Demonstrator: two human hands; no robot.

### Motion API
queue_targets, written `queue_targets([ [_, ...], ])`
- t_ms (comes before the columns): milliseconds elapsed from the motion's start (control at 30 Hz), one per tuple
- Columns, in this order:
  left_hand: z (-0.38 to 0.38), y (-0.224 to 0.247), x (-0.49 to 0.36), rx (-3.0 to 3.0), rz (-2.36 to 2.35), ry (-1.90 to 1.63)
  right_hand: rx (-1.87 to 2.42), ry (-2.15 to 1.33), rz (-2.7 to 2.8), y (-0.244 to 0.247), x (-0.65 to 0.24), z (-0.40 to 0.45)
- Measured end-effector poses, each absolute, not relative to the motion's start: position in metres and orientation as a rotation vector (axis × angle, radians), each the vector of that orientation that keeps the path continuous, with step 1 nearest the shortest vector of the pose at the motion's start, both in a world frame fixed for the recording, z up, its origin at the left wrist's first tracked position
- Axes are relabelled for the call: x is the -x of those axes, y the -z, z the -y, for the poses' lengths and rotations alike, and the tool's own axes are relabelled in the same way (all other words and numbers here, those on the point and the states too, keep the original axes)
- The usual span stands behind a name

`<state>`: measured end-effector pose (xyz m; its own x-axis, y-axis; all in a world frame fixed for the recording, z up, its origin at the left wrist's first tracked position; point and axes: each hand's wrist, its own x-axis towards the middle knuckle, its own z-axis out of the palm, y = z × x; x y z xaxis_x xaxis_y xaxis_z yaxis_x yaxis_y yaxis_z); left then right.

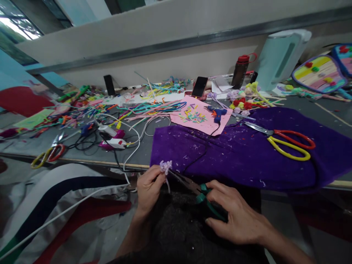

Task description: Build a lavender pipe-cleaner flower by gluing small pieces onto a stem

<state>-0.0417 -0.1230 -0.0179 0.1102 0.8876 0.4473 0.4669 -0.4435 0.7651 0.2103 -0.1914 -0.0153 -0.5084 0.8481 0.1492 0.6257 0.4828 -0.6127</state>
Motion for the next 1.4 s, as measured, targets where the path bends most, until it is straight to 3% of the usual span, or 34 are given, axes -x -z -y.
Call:
queue_targets([
  [900,0.120,0.023,0.037,-2.046,-1.250,-1.310,1.178,-0.436,2.329,0.027,-0.204,0.192],
  [1400,0.120,0.023,0.037,-2.071,-1.255,-1.282,1.161,-0.469,2.392,0.020,-0.211,0.191],
])
